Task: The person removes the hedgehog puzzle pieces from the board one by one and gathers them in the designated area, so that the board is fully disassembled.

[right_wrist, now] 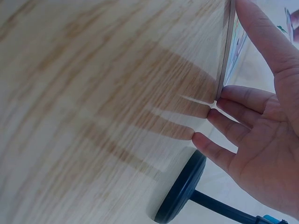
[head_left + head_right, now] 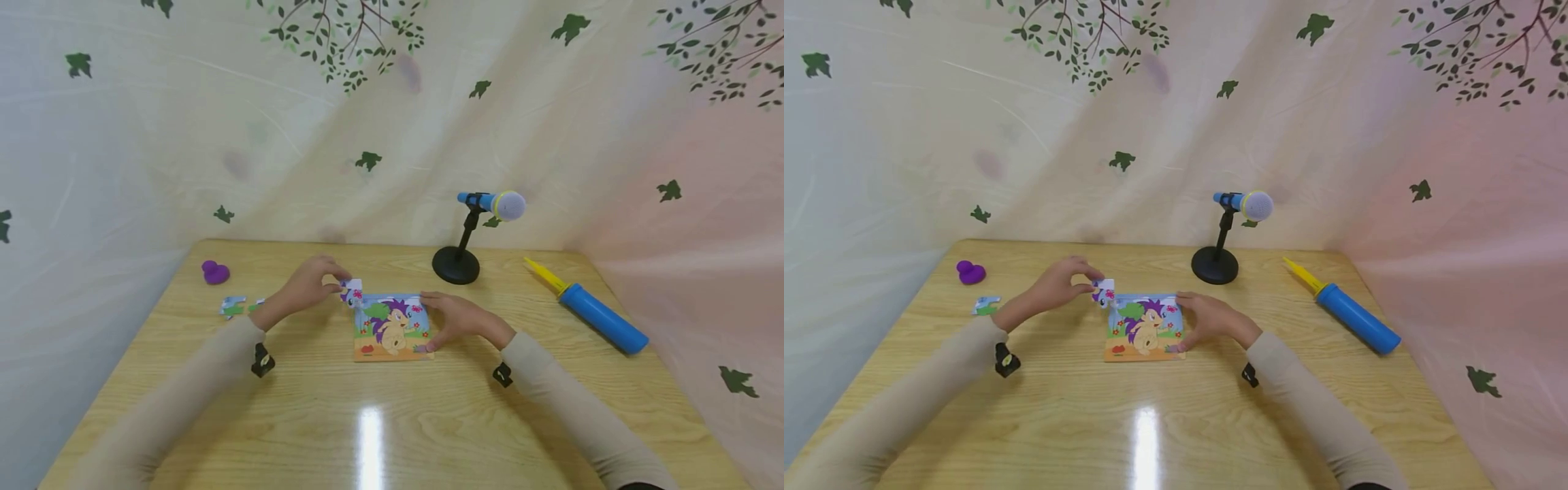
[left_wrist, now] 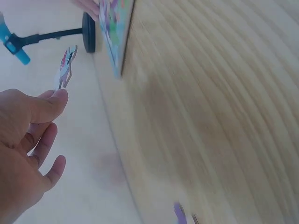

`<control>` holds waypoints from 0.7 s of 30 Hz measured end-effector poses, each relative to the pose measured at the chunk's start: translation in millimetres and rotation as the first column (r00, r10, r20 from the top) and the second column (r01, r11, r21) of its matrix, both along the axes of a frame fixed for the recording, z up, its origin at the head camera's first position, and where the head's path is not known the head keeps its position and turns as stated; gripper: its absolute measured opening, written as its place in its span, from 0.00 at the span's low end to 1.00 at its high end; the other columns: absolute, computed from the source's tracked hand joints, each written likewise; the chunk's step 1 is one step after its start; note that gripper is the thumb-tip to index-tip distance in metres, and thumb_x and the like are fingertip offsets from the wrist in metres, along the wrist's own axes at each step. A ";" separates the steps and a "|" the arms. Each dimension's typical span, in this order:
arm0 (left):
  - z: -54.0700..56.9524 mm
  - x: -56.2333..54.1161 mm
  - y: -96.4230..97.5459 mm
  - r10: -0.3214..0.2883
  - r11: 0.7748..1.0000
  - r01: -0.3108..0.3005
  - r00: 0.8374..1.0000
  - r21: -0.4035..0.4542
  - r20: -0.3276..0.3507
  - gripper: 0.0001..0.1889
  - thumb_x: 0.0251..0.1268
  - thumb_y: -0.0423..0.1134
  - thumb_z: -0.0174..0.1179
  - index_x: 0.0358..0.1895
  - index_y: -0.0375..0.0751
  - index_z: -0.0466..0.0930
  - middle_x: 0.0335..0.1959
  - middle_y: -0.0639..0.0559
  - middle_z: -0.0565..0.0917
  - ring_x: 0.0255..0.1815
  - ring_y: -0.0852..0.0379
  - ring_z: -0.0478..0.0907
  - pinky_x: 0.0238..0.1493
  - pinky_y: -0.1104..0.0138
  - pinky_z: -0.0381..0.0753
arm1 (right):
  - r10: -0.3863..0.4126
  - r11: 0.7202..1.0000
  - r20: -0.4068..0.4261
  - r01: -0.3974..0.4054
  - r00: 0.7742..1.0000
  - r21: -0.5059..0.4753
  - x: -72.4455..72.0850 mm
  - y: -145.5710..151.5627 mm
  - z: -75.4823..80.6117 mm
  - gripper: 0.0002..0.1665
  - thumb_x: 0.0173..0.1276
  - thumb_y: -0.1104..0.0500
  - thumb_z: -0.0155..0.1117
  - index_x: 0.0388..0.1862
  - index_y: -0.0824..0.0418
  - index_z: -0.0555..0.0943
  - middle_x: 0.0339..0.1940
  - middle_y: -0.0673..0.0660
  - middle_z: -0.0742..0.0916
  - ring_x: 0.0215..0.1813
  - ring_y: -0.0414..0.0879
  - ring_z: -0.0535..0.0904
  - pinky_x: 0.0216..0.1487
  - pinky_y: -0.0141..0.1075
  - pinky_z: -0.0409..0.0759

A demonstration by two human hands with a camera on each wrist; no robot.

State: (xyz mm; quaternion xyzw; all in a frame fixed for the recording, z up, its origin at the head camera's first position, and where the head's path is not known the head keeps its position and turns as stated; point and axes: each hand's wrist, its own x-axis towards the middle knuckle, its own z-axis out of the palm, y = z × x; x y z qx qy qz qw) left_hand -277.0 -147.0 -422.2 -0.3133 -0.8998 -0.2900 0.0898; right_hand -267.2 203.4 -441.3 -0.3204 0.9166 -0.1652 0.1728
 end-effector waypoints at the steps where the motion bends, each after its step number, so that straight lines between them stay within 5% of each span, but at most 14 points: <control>1: 0.4 1.5 -7.1 0.006 1.000 -0.006 1.000 -0.002 0.005 0.12 0.58 0.28 0.72 0.45 0.36 0.89 0.39 0.45 0.88 0.47 0.46 0.82 0.58 0.48 0.79 | 0.000 1.000 0.001 0.000 1.000 0.002 0.1 -0.1 0.3 0.65 0.49 0.40 0.83 0.78 0.69 0.63 0.81 0.66 0.64 0.81 0.65 0.59 0.79 0.56 0.62; 10: -5.8 8.7 -58.1 0.055 0.996 -0.052 0.998 -0.071 0.031 0.11 0.57 0.27 0.71 0.44 0.35 0.89 0.38 0.45 0.88 0.44 0.45 0.81 0.51 0.50 0.80 | -0.001 1.000 -0.004 0.001 1.000 0.000 1.8 0.1 2.7 0.66 0.50 0.40 0.83 0.78 0.70 0.63 0.81 0.67 0.64 0.81 0.65 0.59 0.79 0.57 0.61; 21: -17.9 6.3 -82.9 0.081 0.978 -0.076 0.997 -0.195 0.019 0.11 0.54 0.27 0.73 0.43 0.36 0.90 0.33 0.48 0.85 0.40 0.48 0.78 0.44 0.57 0.77 | -0.003 1.000 -0.016 0.003 1.000 -0.013 3.2 -0.4 1.7 0.65 0.49 0.41 0.84 0.77 0.70 0.63 0.81 0.67 0.65 0.80 0.66 0.60 0.79 0.57 0.61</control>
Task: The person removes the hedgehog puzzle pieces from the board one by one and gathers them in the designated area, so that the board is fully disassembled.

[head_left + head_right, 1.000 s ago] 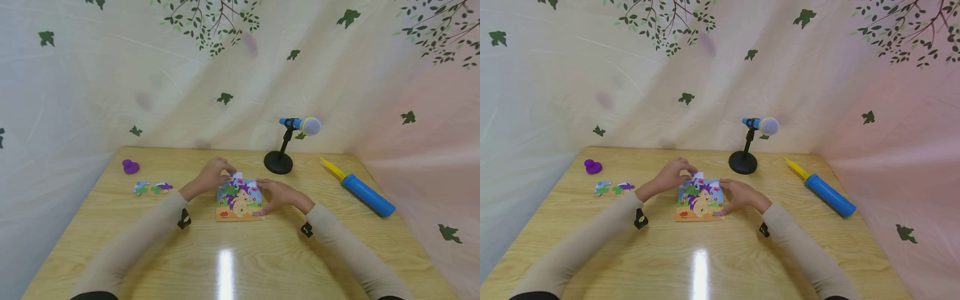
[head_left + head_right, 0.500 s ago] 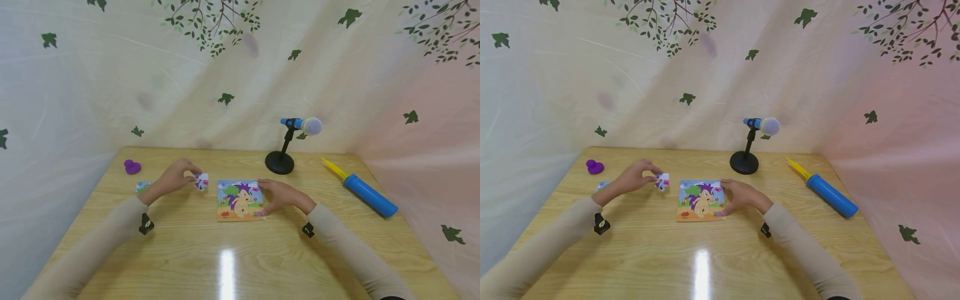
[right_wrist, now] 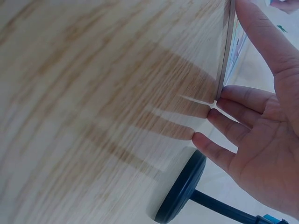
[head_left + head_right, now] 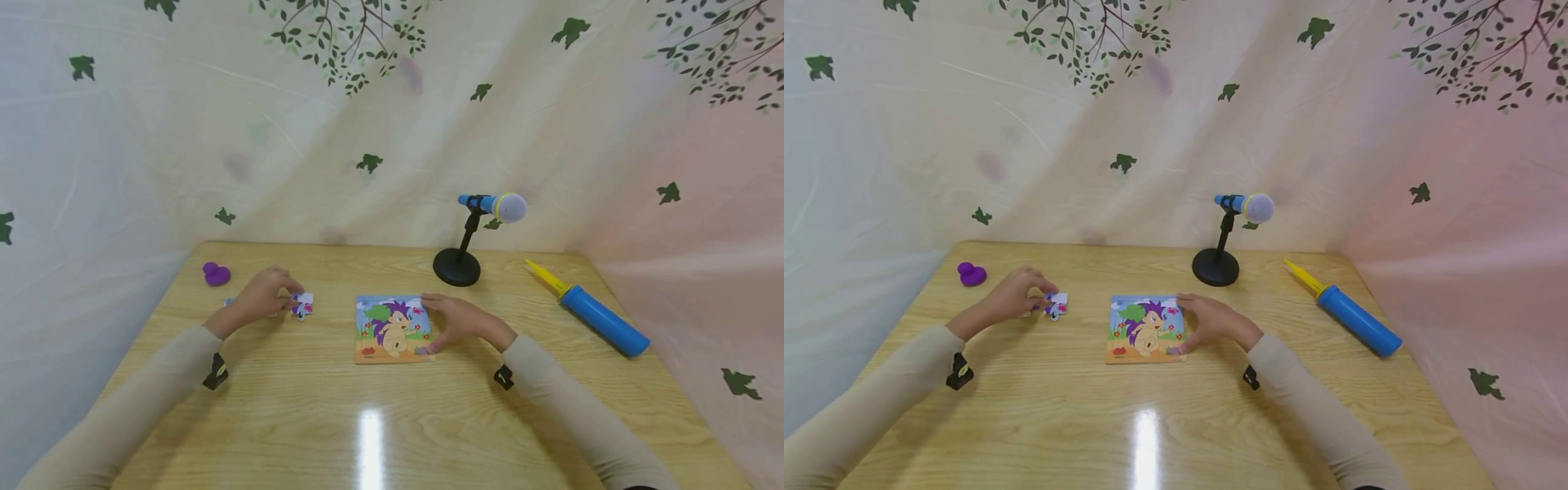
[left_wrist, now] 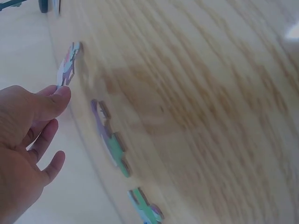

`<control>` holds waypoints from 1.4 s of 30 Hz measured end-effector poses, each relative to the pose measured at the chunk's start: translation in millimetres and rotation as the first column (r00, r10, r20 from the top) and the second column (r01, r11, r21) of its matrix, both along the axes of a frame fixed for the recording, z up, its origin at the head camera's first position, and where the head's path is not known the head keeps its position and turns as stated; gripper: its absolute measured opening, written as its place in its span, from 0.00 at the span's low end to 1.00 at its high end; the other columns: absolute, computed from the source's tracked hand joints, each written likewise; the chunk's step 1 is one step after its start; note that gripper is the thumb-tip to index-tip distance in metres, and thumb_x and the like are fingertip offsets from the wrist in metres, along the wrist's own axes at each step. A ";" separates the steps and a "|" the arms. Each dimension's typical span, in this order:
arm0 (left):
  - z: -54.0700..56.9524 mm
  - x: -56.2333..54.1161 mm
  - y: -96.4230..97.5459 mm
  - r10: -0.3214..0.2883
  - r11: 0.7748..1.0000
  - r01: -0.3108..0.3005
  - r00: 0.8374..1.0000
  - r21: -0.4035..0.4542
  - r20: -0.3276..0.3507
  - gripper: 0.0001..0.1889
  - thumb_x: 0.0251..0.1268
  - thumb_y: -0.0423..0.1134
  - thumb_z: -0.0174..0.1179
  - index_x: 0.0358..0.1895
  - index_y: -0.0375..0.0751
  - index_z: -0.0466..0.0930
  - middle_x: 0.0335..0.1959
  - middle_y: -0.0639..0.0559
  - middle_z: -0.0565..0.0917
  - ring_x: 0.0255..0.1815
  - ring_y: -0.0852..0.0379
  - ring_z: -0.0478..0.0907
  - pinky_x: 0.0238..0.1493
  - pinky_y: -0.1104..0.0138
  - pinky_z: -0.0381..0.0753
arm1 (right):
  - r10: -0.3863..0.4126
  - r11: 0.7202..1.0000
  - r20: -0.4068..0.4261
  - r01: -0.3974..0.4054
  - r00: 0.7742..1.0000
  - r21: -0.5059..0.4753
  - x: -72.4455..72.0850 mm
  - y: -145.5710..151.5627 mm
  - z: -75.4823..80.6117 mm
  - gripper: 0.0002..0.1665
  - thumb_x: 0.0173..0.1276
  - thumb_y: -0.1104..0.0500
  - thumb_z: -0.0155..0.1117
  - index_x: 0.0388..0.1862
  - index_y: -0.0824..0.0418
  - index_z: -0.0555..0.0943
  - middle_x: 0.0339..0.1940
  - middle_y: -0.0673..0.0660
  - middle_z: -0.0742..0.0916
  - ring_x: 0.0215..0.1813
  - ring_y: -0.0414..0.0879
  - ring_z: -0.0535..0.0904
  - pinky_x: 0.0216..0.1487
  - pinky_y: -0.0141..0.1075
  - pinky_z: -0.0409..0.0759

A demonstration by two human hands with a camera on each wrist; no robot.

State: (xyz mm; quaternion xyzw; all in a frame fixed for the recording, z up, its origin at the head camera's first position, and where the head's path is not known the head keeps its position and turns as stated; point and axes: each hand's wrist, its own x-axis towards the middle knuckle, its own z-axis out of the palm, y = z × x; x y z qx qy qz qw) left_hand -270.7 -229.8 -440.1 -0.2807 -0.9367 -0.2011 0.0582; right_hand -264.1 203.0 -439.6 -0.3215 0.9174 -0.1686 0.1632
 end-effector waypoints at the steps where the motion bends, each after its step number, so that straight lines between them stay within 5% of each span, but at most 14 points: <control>1: -1.5 -0.6 -0.6 0.002 1.000 -0.002 1.000 -0.009 0.001 0.12 0.54 0.27 0.73 0.43 0.36 0.90 0.33 0.48 0.85 0.40 0.47 0.78 0.43 0.57 0.76 | -0.001 1.000 0.001 0.001 1.000 -0.001 0.0 0.1 -0.2 0.65 0.49 0.41 0.84 0.77 0.70 0.63 0.81 0.67 0.65 0.80 0.65 0.60 0.79 0.57 0.61; 18: -5.3 -1.7 0.8 0.058 0.989 -0.054 0.998 -0.135 0.020 0.14 0.55 0.29 0.71 0.46 0.40 0.89 0.45 0.44 0.88 0.53 0.41 0.76 0.63 0.36 0.68 | -0.011 1.000 0.012 0.011 1.000 0.001 -1.2 0.7 -2.8 0.64 0.51 0.41 0.83 0.78 0.68 0.63 0.82 0.65 0.64 0.81 0.63 0.59 0.79 0.56 0.61; 42: -5.0 -2.2 0.2 0.022 0.992 -0.016 0.999 -0.126 0.042 0.14 0.55 0.28 0.71 0.46 0.40 0.89 0.41 0.46 0.89 0.50 0.40 0.78 0.58 0.37 0.71 | -0.011 1.000 0.003 0.011 1.000 0.012 0.8 -0.4 0.5 0.64 0.50 0.41 0.84 0.78 0.68 0.63 0.81 0.66 0.64 0.81 0.65 0.60 0.79 0.57 0.61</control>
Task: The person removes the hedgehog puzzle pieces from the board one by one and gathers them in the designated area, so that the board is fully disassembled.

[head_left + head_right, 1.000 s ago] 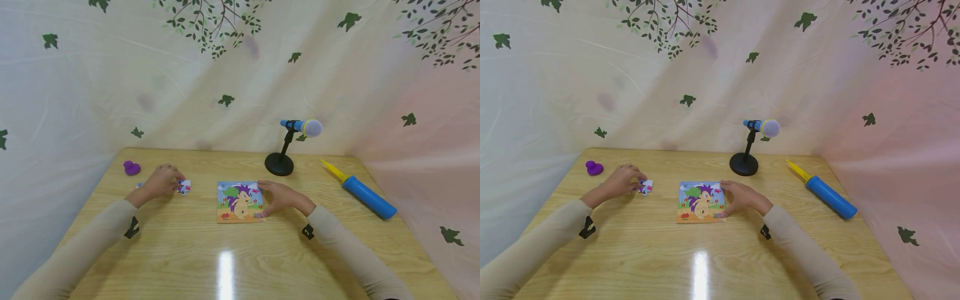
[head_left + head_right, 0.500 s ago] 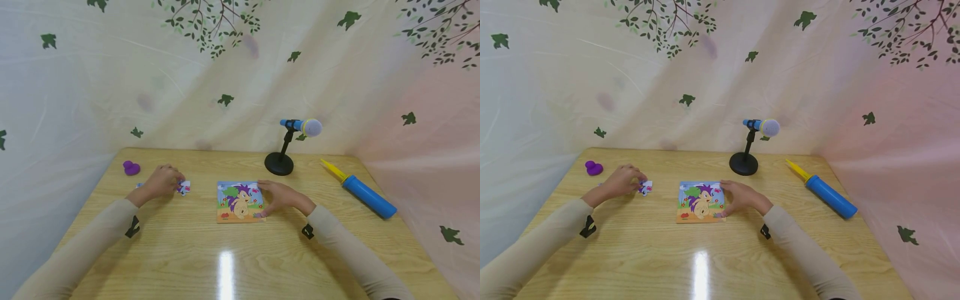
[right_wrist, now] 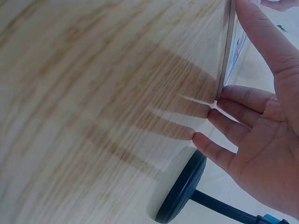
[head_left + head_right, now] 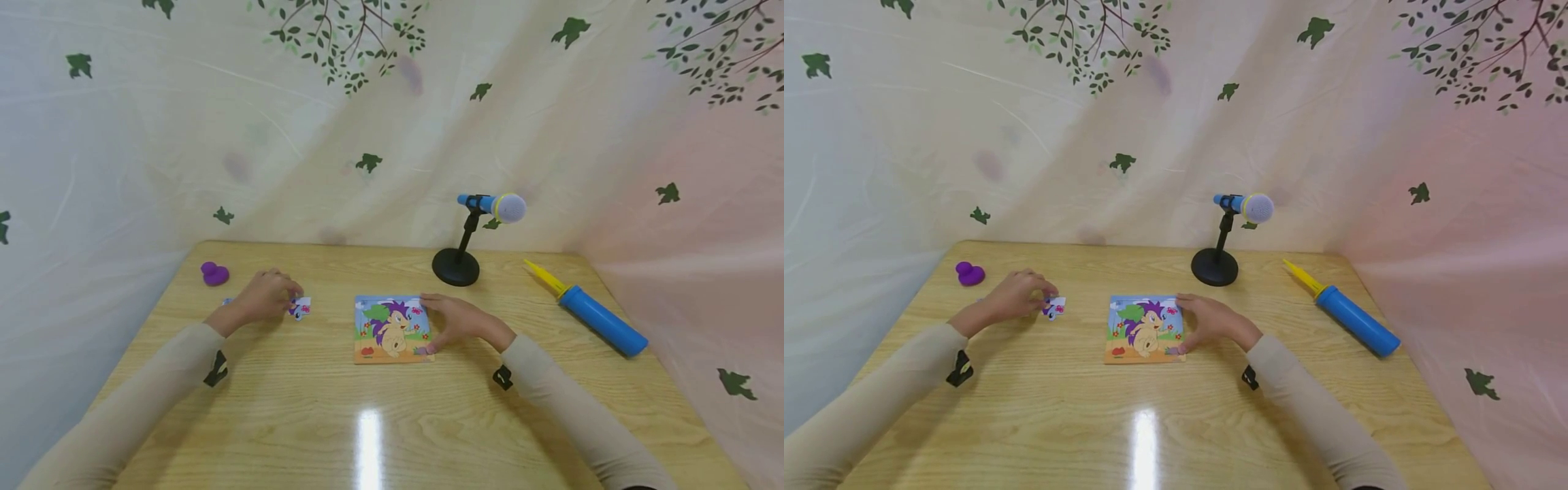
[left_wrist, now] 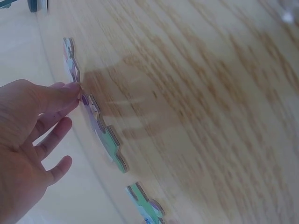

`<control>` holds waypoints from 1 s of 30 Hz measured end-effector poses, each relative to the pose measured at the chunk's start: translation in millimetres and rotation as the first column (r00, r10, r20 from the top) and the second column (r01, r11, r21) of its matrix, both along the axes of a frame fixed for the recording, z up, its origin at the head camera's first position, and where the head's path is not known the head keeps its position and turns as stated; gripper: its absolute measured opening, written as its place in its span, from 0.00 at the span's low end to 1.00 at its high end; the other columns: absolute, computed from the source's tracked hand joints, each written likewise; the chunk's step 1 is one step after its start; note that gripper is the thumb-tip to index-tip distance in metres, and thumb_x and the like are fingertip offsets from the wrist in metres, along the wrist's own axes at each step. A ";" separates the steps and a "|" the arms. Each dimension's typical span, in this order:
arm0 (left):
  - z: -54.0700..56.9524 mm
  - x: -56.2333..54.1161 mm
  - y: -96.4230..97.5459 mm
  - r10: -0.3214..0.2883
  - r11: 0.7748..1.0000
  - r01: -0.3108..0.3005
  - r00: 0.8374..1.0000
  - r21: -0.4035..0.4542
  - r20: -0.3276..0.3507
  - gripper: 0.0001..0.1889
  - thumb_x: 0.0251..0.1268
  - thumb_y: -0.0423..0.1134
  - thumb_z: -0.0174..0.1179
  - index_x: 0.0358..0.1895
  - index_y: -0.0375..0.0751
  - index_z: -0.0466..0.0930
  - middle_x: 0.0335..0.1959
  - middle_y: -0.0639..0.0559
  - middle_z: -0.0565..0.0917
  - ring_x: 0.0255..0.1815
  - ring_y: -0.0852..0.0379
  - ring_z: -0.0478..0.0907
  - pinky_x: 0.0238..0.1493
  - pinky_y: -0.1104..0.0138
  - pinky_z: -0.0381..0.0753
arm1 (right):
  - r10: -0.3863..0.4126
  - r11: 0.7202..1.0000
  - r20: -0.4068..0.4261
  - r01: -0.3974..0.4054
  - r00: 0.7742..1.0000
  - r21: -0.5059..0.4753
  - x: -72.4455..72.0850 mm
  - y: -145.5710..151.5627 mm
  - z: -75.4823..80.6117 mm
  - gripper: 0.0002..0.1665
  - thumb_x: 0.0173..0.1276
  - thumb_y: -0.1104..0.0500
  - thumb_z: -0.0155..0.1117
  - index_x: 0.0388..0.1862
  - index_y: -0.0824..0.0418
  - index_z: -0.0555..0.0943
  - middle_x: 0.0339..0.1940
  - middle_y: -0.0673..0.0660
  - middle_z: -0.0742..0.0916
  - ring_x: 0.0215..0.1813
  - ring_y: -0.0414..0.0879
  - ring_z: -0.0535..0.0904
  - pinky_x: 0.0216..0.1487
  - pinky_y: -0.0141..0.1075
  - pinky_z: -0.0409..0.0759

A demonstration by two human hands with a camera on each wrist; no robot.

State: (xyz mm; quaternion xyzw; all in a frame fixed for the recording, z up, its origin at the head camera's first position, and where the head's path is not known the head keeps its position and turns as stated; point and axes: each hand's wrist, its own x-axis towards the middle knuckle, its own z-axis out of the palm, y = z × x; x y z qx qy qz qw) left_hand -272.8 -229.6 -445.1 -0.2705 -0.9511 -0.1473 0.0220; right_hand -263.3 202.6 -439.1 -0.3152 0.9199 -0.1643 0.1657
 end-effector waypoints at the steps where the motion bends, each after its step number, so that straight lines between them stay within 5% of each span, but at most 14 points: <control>1: 0.1 -0.1 -0.2 -0.002 1.000 0.002 1.000 0.001 0.002 0.14 0.55 0.28 0.71 0.47 0.40 0.89 0.41 0.46 0.89 0.49 0.41 0.79 0.58 0.37 0.71 | 0.000 1.000 0.003 0.000 1.000 -0.001 -0.1 -0.1 0.2 0.64 0.50 0.41 0.84 0.78 0.68 0.63 0.81 0.66 0.64 0.81 0.65 0.60 0.79 0.57 0.61; 20: 6.8 -2.4 5.2 -0.032 0.996 0.033 0.999 0.082 -0.017 0.14 0.61 0.30 0.68 0.50 0.35 0.87 0.41 0.43 0.89 0.47 0.41 0.82 0.53 0.44 0.79 | 0.011 1.000 0.002 -0.011 1.000 0.000 -1.7 0.3 0.7 0.64 0.50 0.41 0.84 0.78 0.69 0.63 0.81 0.67 0.65 0.81 0.65 0.60 0.79 0.57 0.61; 30: 17.3 2.2 45.6 -0.089 0.982 0.086 0.996 0.167 0.008 0.16 0.65 0.35 0.68 0.54 0.35 0.85 0.48 0.42 0.88 0.52 0.41 0.83 0.57 0.46 0.82 | 0.009 1.000 0.014 -0.009 1.000 -0.006 -2.4 0.7 -1.7 0.64 0.51 0.41 0.83 0.78 0.68 0.63 0.81 0.66 0.65 0.81 0.65 0.59 0.79 0.57 0.61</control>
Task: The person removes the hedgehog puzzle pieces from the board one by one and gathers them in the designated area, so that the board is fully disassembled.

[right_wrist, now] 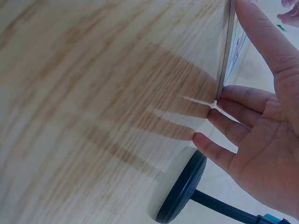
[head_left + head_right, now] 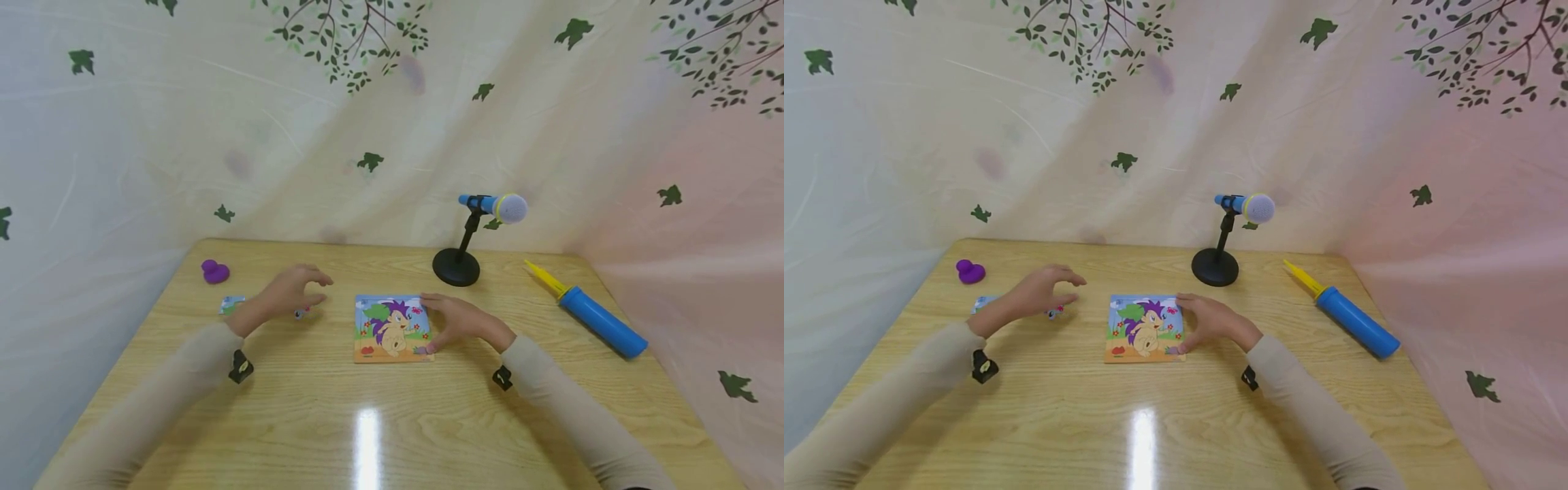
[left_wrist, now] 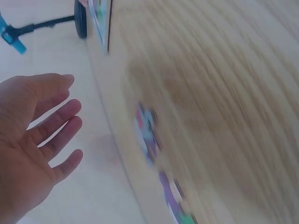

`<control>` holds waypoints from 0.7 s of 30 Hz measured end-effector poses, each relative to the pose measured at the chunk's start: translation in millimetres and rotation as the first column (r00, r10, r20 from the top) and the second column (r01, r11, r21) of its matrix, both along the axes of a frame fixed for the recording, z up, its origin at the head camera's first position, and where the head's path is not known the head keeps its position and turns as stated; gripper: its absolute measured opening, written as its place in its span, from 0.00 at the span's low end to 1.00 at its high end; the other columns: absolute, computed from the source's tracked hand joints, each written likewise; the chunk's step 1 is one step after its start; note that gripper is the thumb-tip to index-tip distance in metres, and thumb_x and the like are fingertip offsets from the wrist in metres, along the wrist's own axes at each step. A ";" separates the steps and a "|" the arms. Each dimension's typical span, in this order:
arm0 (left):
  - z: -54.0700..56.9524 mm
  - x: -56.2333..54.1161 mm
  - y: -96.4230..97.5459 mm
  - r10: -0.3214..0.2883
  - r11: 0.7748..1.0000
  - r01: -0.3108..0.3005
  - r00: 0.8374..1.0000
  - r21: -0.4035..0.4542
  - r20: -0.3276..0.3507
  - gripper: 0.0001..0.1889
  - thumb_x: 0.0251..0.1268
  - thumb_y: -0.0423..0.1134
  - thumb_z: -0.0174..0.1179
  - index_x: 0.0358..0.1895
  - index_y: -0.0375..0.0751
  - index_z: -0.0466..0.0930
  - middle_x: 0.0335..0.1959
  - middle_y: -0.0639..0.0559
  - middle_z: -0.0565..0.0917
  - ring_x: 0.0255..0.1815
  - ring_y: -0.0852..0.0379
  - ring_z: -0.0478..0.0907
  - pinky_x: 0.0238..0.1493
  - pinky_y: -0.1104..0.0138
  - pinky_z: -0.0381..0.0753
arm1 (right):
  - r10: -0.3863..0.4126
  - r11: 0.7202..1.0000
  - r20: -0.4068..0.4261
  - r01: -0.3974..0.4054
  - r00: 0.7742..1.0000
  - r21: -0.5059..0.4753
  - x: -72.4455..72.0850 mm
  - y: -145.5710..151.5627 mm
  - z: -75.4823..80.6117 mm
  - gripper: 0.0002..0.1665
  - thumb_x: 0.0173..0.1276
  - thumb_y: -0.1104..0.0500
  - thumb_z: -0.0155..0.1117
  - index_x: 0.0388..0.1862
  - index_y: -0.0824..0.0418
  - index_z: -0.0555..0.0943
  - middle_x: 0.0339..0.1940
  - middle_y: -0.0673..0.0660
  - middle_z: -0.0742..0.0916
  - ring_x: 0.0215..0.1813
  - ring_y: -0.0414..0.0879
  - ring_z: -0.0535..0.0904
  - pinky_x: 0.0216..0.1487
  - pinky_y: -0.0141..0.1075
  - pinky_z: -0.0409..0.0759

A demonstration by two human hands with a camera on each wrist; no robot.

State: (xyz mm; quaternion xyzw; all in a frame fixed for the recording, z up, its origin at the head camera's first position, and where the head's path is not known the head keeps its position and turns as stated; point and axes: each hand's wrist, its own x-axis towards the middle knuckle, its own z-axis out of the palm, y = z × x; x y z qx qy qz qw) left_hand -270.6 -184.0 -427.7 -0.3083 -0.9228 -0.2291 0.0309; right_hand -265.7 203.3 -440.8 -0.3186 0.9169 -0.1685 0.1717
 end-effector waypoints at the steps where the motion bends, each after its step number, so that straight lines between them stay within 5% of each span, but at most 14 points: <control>1: 0.0 1.6 6.4 -0.008 1.000 0.008 1.000 0.005 0.017 0.16 0.65 0.36 0.68 0.54 0.35 0.85 0.50 0.42 0.87 0.54 0.41 0.83 0.58 0.47 0.81 | 0.001 1.000 -0.001 -0.001 1.000 -0.001 0.0 0.1 -0.3 0.64 0.51 0.41 0.83 0.78 0.68 0.63 0.81 0.66 0.65 0.81 0.65 0.59 0.79 0.57 0.61; 6: -2.8 11.7 36.5 -0.062 0.998 0.063 0.993 -0.002 0.101 0.18 0.67 0.40 0.66 0.57 0.36 0.85 0.55 0.42 0.86 0.59 0.42 0.81 0.62 0.47 0.80 | 0.006 1.000 -0.004 -0.006 1.000 0.000 0.4 -0.4 -0.1 0.64 0.51 0.41 0.83 0.78 0.69 0.63 0.81 0.66 0.64 0.81 0.65 0.60 0.78 0.57 0.62; 13: -10.0 24.6 63.7 -0.177 0.980 0.182 0.982 -0.079 0.063 0.19 0.63 0.41 0.70 0.55 0.36 0.85 0.52 0.42 0.86 0.54 0.44 0.81 0.60 0.50 0.81 | -0.010 1.000 0.007 0.010 1.000 0.005 0.3 -0.7 -0.8 0.64 0.51 0.41 0.83 0.79 0.67 0.62 0.82 0.65 0.64 0.81 0.63 0.59 0.79 0.56 0.61; 21: -17.2 33.0 75.5 -0.162 0.972 0.173 0.984 -0.157 0.078 0.21 0.65 0.43 0.68 0.59 0.37 0.82 0.57 0.41 0.82 0.58 0.44 0.76 0.64 0.48 0.77 | -0.008 1.000 0.003 0.008 1.000 0.004 -0.2 0.2 -0.4 0.64 0.51 0.41 0.83 0.79 0.67 0.62 0.82 0.65 0.64 0.81 0.63 0.59 0.79 0.56 0.61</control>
